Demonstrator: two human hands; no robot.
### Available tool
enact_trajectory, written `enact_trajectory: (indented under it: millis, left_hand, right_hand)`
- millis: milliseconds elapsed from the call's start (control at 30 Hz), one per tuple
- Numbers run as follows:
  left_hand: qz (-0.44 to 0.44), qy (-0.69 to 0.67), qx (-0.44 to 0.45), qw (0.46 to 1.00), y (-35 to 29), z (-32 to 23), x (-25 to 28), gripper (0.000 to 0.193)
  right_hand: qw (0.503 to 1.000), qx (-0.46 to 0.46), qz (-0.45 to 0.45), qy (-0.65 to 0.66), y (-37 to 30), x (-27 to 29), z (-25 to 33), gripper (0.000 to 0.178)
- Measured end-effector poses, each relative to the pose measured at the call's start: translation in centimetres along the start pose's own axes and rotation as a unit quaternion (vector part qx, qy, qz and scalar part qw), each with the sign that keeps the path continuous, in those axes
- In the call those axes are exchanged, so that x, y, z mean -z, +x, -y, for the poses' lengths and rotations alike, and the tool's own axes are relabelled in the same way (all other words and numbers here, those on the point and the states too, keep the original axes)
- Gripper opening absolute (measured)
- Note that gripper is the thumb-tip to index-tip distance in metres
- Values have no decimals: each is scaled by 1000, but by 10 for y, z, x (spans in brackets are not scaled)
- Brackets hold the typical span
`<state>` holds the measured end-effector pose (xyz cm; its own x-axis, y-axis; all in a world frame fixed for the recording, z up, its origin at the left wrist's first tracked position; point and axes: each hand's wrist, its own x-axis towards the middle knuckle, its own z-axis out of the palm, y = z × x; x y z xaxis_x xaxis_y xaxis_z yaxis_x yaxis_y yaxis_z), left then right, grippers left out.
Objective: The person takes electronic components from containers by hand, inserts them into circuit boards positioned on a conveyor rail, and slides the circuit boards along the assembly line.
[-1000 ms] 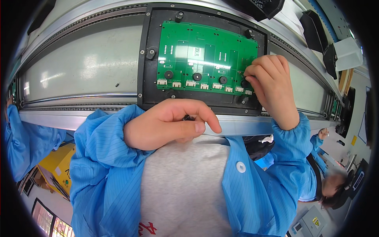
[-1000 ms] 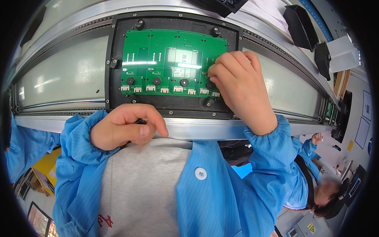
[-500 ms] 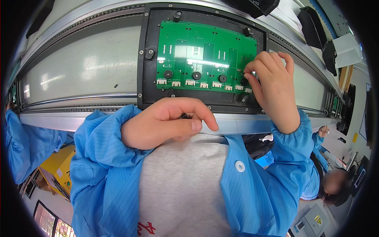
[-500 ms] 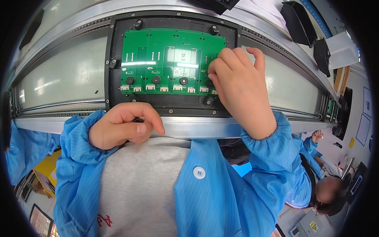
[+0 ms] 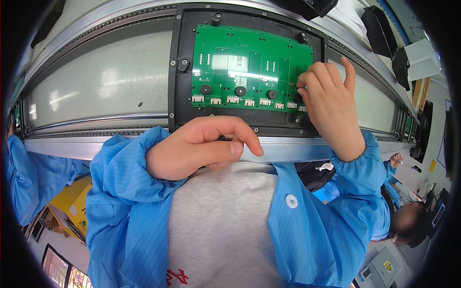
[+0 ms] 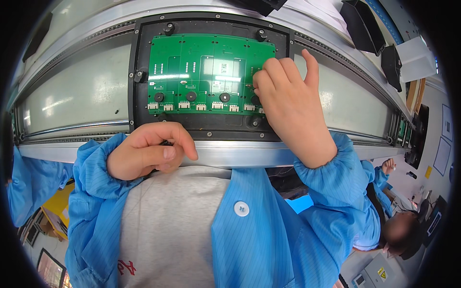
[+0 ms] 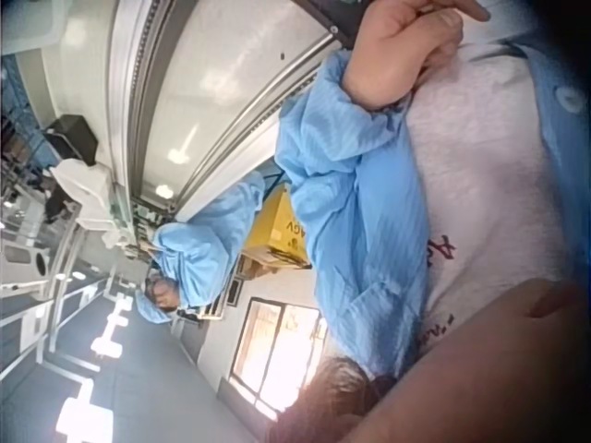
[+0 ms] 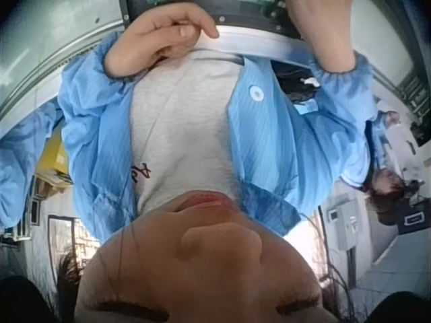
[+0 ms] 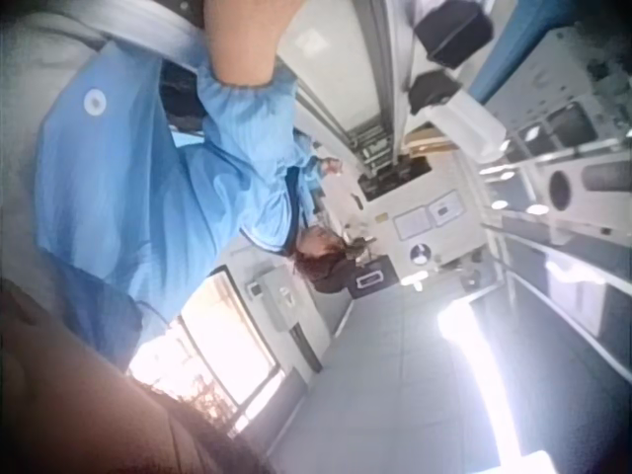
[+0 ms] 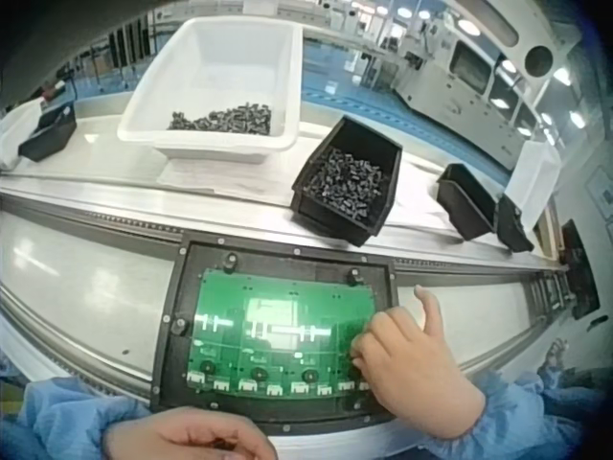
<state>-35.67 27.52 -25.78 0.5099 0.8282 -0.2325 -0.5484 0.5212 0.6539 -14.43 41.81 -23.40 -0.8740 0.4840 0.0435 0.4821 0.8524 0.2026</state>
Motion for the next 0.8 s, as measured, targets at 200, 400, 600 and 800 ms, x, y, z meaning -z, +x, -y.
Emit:
enact_trajectory:
  millis: [200, 400, 600, 800]
  left_hand:
    - [4, -16, 4, 1000, -2, 0, 2, 22]
    - [3, 7, 12, 1000, -2, -2, 3, 23]
    - [-32, -91, -8, 995, 3, -5, -1, 36]
    - [-152, -240, -28, 958, 16, -15, -14, 54]
  right_hand:
    - [1000, -12, -12, 16, -1, -2, 2, 16]
    - [999, 33, -10, 5, 5, -3, -6, 16]
    - [992, 60, 59, 99, 16, 14, -19, 17]
    - [963, -42, -8, 267, 25, 43, -1, 21]
